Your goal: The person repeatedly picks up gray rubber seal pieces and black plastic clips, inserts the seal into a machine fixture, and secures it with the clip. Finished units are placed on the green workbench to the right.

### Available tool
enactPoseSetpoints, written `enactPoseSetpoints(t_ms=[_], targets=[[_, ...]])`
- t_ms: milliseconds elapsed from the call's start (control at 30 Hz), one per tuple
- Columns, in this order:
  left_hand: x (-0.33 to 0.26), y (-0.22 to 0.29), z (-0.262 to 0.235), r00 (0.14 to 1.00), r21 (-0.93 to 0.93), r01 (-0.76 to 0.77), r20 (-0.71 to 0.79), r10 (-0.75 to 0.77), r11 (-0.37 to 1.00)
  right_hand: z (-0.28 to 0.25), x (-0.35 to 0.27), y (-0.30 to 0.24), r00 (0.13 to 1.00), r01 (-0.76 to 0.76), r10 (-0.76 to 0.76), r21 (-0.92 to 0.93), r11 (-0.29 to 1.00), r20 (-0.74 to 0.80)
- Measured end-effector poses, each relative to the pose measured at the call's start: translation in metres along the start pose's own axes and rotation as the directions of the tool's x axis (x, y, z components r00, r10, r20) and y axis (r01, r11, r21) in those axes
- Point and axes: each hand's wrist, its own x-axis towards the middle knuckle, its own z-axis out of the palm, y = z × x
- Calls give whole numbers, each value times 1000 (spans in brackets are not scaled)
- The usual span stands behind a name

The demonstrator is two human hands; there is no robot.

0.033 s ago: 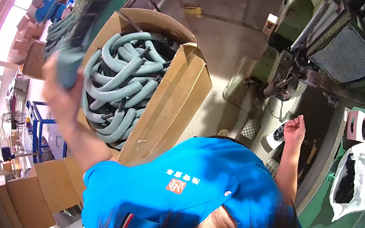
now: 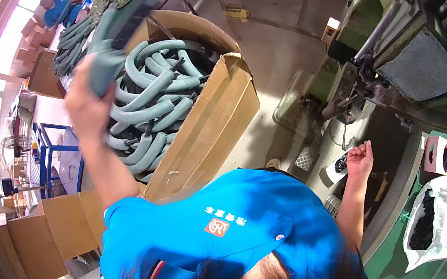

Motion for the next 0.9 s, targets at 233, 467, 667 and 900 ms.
enactPoseSetpoints(t_ms=[233, 467, 667, 900], targets=[[-62, 89, 145, 846, -236, -131, 480, 233, 963, -74, -33, -47, 991, 128, -124, 79, 989, -54], [-109, 281, 173, 302, -800, 3, 573, 762, 600, -190, -130, -106, 916, 379, -342, 173, 909, -208], [-121, 351, 157, 102, -696, -98, 704, 703, 711, -257, -211, -159, 603, 483, -516, -237, 843, -609], [-118, 378, 116, 291, -791, -5, 585, 757, 612, -139, -119, -138, 900, 393, -425, -600, 696, 96]])
